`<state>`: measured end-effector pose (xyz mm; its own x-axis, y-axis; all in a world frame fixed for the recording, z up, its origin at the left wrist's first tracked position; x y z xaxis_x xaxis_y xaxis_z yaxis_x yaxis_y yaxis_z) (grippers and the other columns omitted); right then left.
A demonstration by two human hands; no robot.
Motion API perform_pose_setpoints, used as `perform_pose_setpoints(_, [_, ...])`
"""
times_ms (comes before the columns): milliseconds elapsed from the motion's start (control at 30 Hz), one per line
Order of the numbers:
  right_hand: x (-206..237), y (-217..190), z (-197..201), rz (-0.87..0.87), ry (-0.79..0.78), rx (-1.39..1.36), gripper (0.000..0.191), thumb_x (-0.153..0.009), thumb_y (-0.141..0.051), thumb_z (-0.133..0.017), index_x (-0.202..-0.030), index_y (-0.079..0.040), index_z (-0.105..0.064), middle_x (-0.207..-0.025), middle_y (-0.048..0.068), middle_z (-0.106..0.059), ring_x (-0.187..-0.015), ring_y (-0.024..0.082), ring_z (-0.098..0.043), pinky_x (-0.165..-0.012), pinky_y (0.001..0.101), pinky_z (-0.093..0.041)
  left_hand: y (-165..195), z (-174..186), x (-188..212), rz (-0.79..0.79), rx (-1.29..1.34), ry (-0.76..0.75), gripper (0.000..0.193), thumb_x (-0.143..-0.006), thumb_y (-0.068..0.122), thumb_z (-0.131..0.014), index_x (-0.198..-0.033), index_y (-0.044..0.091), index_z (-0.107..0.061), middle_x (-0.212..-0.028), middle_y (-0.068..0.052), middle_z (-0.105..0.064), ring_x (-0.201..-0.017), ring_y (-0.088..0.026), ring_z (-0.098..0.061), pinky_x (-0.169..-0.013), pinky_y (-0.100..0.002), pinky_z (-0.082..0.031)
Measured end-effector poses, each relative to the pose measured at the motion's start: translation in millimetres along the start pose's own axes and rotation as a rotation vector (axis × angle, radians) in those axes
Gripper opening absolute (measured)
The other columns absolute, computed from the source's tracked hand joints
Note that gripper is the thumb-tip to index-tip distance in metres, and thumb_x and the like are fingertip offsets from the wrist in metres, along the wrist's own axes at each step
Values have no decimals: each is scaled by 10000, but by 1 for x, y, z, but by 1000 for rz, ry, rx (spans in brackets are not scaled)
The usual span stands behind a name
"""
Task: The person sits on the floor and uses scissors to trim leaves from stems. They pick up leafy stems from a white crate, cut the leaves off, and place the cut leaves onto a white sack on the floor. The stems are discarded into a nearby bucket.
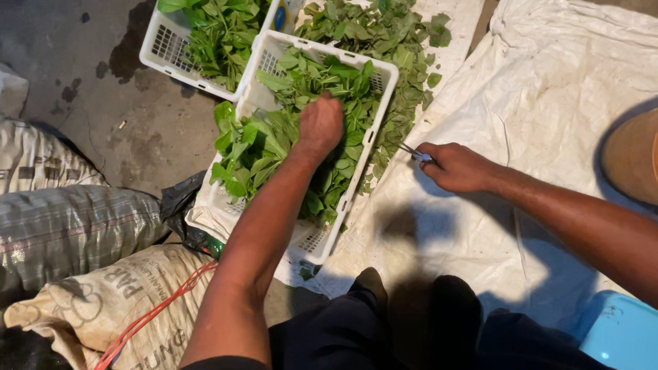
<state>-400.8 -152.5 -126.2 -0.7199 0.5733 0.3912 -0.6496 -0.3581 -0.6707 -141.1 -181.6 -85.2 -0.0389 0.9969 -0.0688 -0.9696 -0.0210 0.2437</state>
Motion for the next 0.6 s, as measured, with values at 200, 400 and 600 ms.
perform_pose_setpoints(200, [41,38,-2,-296,-41,-272,311,-994,-226,-543,-1280,-134,-624,-814,96,-722,-721,221,-683,-668,380,-545,-39,53,3,151,722,278,81,-891,72,-746,-912,1,-713,-849,-124,-694,-722,-216,-647,-636,-365,-564])
perform_pose_setpoints(400, [52,45,-16,-192,67,-798,281,-1028,-146,-510,-1267,-39,-610,-860,77,-700,-787,151,-709,-692,319,-570,-42,12,27,514,1576,43,96,-923,78,-727,-995,22,-698,-809,-26,-648,-608,-95,-595,-516,-264,-537])
perform_pose_setpoints(600, [63,40,-39,-155,114,-858,252,-1022,-148,-523,-1233,-37,-606,-882,82,-707,-795,164,-701,-683,325,-561,-14,-5,48,441,1855,-100,281,-903,-20,-675,-1180,23,-648,-842,-49,-692,-637,-126,-630,-543,-237,-506])
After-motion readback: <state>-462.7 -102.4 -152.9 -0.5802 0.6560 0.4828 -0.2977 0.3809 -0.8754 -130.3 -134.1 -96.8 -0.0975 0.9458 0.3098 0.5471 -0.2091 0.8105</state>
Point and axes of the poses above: each hand's wrist, its own x-axis away from the middle knuckle, its own z-axis out of the back of the hand, y = z × x, the point moved 8 cm from there along -x, towards the middle knuckle
